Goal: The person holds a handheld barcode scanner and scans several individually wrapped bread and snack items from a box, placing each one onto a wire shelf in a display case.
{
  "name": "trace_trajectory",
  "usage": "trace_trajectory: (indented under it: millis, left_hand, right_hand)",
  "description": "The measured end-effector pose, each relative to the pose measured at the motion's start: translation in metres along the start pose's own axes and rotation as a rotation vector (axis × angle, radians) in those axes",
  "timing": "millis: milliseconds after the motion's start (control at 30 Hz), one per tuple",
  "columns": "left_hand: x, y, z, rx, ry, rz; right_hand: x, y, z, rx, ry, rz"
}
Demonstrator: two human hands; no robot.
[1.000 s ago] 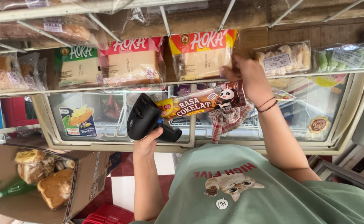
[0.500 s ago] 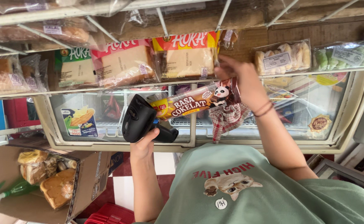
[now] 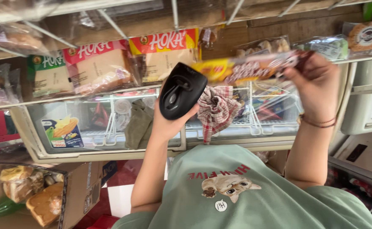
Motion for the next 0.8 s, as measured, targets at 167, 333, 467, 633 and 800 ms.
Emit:
trace_trajectory:
  millis: [167,333,467,633,800]
  left_hand:
    - [-0.043,-0.029,0.015,-0.001,-0.256,0.074]
    - [-0.046,-0.04,0.016,0.0,-0.258,0.109]
    - [-0.034,-0.04,0.016,-0.022,-0.188,0.096]
    - [-0.009,-0.032,0.021,-0.089,-0.119,0.124]
    - [0.008,-0.026,0.024,-0.133,-0.054,0.138]
  right_hand:
    - [0.002,0.037,0.036,-0.109,0.107,-0.056]
    - [-0.03,0.014,0.044,0.014,0.004,0.0]
    - [-0.048,-0.007,0.042,0.066,-0.08,0.021]
    - [-0.04,-0.006,0.048,0.07,0.094,-0.304]
    - [-0.044,-0.003,0.053,0.122,0.191,-0.612]
Point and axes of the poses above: each hand's wrist, its own z-axis towards the middle knuckle, its own y-axis out of the back of the hand, x = y × z, the point moved 8 cm from there along z, towards the middle knuckle, and after that the axes turned 15 degrees about -x, right-handed, at the moved point
